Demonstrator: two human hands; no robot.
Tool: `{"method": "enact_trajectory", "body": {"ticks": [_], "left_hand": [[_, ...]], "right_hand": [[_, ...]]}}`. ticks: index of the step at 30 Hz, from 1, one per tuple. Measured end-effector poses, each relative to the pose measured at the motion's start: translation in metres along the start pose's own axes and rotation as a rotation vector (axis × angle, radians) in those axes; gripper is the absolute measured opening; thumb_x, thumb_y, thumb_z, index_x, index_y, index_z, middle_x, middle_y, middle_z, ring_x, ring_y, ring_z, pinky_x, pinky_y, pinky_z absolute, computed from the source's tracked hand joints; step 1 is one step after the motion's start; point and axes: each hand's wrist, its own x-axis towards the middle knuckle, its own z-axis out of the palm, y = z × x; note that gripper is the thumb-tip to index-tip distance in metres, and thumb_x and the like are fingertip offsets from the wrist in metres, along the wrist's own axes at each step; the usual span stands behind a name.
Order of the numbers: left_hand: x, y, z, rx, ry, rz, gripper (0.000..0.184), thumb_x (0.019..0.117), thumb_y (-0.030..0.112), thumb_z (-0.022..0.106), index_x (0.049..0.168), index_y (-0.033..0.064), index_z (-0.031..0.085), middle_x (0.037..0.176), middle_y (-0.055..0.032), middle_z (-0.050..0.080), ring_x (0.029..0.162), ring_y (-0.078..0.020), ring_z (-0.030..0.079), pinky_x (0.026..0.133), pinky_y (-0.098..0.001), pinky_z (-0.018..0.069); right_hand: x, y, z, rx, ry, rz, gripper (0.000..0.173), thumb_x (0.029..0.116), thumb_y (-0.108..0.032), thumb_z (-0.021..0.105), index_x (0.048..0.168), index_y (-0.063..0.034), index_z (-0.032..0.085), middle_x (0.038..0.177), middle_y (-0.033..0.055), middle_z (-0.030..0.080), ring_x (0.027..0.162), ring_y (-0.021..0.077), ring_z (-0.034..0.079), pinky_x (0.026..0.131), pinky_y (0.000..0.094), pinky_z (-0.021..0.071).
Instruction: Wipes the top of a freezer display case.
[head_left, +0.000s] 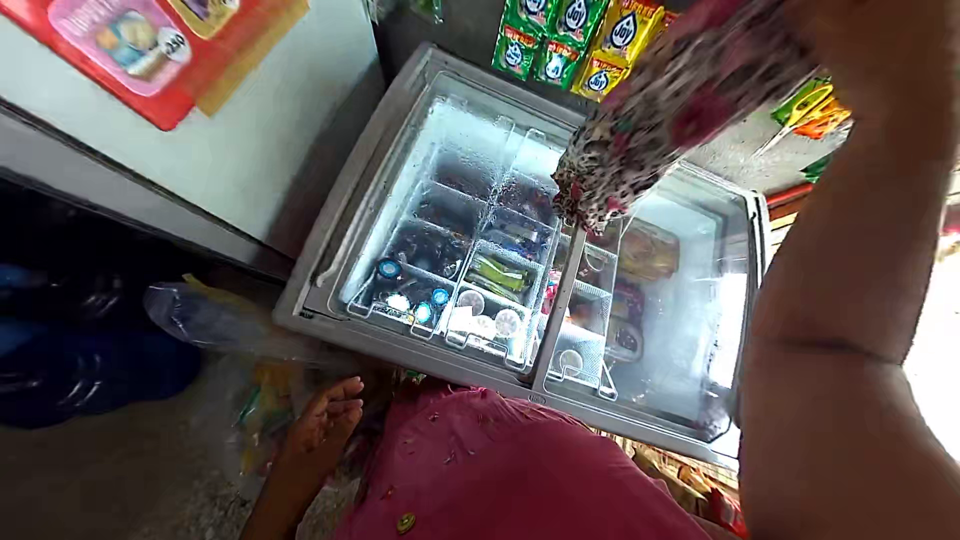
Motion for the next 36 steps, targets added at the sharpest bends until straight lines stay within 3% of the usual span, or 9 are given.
{"method": "enact_trajectory", "body": {"ticks": [2, 4, 6, 9, 12, 17, 23, 27, 36], "left_hand": [[0.004, 0.002, 0.000, 0.020, 0.016, -0.024, 0.053, 0.0958, 0.031, 0.058, 0.136, -0.0025, 0.055, 0.136, -0.0118, 0.062, 0.110, -0.0101, 0.067, 0.092, -0.0273, 0.0562], [0.009, 0.002, 0.000, 0.046, 0.029, -0.051, 0.052, 0.0957, 0.030, 0.057, 0.136, -0.0031, 0.055, 0.136, -0.0126, 0.062, 0.109, -0.0097, 0.067, 0.092, -0.0263, 0.0558], [0.017, 0.002, 0.001, 0.068, 0.059, -0.078, 0.051, 0.0953, 0.029, 0.057, 0.136, -0.0025, 0.055, 0.136, -0.0133, 0.062, 0.109, -0.0103, 0.067, 0.092, -0.0267, 0.0555], [0.038, -0.002, -0.005, 0.126, 0.149, -0.060, 0.050, 0.0957, 0.029, 0.057, 0.133, -0.0037, 0.057, 0.133, -0.0150, 0.063, 0.110, -0.0111, 0.066, 0.094, -0.0280, 0.0548], [0.071, -0.009, -0.015, 0.274, 0.285, 0.019, 0.051, 0.0981, 0.029, 0.056, 0.134, -0.0070, 0.057, 0.135, -0.0261, 0.060, 0.120, -0.0295, 0.061, 0.101, -0.0425, 0.0508], [0.142, -0.031, -0.038, 0.609, 0.489, 0.217, 0.057, 0.1014, 0.034, 0.054, 0.135, -0.0128, 0.055, 0.141, -0.0379, 0.051, 0.137, -0.0553, 0.043, 0.116, -0.0637, 0.0305], [0.199, -0.043, -0.038, 0.679, 0.552, 0.074, 0.069, 0.1062, 0.042, 0.037, 0.147, -0.0122, 0.042, 0.152, -0.0401, 0.038, 0.144, -0.0583, 0.031, 0.120, -0.0654, 0.0195], [0.215, -0.046, -0.028, 0.722, 0.613, -0.010, 0.078, 0.1042, 0.052, 0.023, 0.149, -0.0081, 0.044, 0.146, -0.0353, 0.048, 0.137, -0.0542, 0.044, 0.114, -0.0666, 0.0290], [0.218, -0.047, -0.022, 0.805, 0.649, -0.050, 0.087, 0.1019, 0.058, 0.012, 0.144, -0.0089, 0.049, 0.138, -0.0354, 0.055, 0.131, -0.0512, 0.052, 0.109, -0.0648, 0.0357]], "right_hand": [[-0.010, -0.009, 0.027, -0.272, -0.515, 0.060, 0.047, 0.1007, -0.024, 0.067, 0.140, -0.0008, 0.056, 0.131, 0.0322, 0.060, 0.121, 0.0466, 0.058, 0.103, 0.0672, 0.0421], [-0.003, 0.017, 0.071, -0.346, -0.666, 0.076, 0.046, 0.1001, -0.027, 0.069, 0.138, -0.0014, 0.061, 0.134, 0.0326, 0.060, 0.129, 0.0524, 0.053, 0.106, 0.0733, 0.0357], [0.009, 0.053, 0.115, -0.243, -0.559, 0.081, 0.052, 0.1029, -0.035, 0.063, 0.142, -0.0005, 0.057, 0.144, 0.0322, 0.053, 0.137, 0.0508, 0.048, 0.111, 0.0707, 0.0335], [0.020, 0.103, 0.187, -0.108, -0.354, 0.335, 0.086, 0.0980, -0.069, 0.049, 0.160, -0.0103, 0.037, 0.167, 0.0294, 0.017, 0.152, 0.0554, 0.018, 0.115, 0.0780, 0.0184], [0.014, 0.122, 0.262, -0.120, -0.227, 0.576, 0.106, 0.0925, -0.079, 0.044, 0.165, -0.0063, 0.017, 0.168, 0.0323, 0.000, 0.153, 0.0584, 0.001, 0.116, 0.0799, 0.0059], [0.025, 0.106, 0.337, -0.327, -0.187, 0.517, 0.110, 0.0889, -0.079, 0.049, 0.160, 0.0030, 0.027, 0.166, 0.0344, 0.012, 0.153, 0.0556, 0.008, 0.120, 0.0729, 0.0044], [0.086, 0.134, 0.342, -0.187, -0.233, 0.467, 0.099, 0.0932, -0.070, 0.054, 0.161, -0.0027, 0.029, 0.165, 0.0319, 0.021, 0.151, 0.0540, 0.022, 0.118, 0.0722, 0.0159], [0.120, 0.132, 0.352, -0.143, -0.198, 0.488, 0.091, 0.0944, -0.064, 0.056, 0.161, -0.0065, 0.032, 0.167, 0.0272, 0.019, 0.152, 0.0527, 0.018, 0.116, 0.0746, 0.0164], [0.150, 0.118, 0.371, -0.180, -0.133, 0.437, 0.089, 0.0877, -0.058, 0.066, 0.155, -0.0037, 0.042, 0.162, 0.0347, 0.023, 0.148, 0.0556, 0.024, 0.112, 0.0722, 0.0255]]}}
